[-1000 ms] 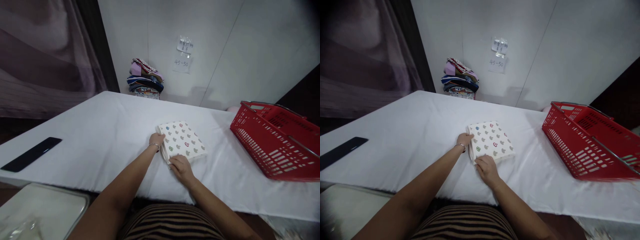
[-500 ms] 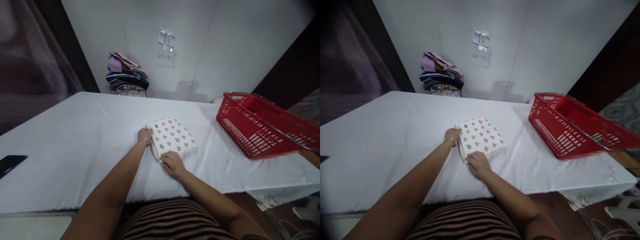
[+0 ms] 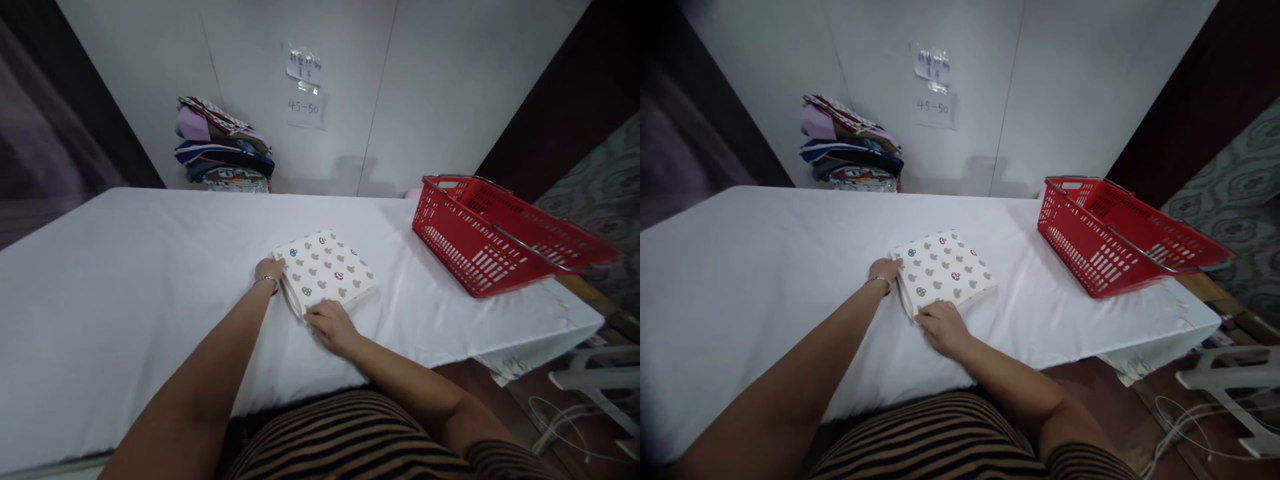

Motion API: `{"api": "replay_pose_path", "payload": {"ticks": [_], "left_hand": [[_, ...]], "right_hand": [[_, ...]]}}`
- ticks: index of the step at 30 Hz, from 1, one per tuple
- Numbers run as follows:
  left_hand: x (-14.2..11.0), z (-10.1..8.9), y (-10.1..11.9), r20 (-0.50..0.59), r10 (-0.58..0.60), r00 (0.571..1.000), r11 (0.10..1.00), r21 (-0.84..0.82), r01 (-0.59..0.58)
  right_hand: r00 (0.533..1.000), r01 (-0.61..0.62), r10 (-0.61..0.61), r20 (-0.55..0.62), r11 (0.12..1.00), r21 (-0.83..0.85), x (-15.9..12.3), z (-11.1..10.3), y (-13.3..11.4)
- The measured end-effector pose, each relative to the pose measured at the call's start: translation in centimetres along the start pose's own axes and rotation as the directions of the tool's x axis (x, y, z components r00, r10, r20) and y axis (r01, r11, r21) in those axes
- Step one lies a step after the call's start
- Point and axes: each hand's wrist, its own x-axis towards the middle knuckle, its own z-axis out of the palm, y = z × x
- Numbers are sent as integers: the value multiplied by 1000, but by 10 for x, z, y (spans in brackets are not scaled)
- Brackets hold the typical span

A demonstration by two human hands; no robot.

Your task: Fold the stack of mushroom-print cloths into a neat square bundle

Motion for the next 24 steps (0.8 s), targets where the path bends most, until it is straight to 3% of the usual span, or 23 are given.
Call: {"api": "replay_pose_path", "payload": {"ticks": [5,7,9,11,12,14,17,24], "left_hand": [[-10,-11,10,-66,46,997,991,129,-37],[-15,-13,12,-148,162,976,973,188,-133],[-18,-11,13,-172,378,910,907,266,-327],[-18,-7,12,-81,550,831,800,335,-497],[-17,-5,11,-8,569,822,771,354,-530],[-13,-2,8,123,491,863,781,378,-498],[-6,-1,5,211,342,916,831,387,-400],[-2,-3,1,224,344,912,851,336,-404]], "right_hand": [[1000,-7,7,24,1000,-19,-1,1,0],[1000,-3,4,29,1000,-24,-2,1,-1],[1000,1,0,28,1000,-25,-2,0,-2],[1000,3,-3,29,1000,-19,-2,0,-3],[1000,3,-3,29,1000,-15,-2,-1,-3],[1000,4,-3,30,1000,-10,-1,-1,-3],[999,7,-6,39,1000,-12,-1,-1,-4],[997,-4,-1,77,998,66,-3,-13,-14]]}}
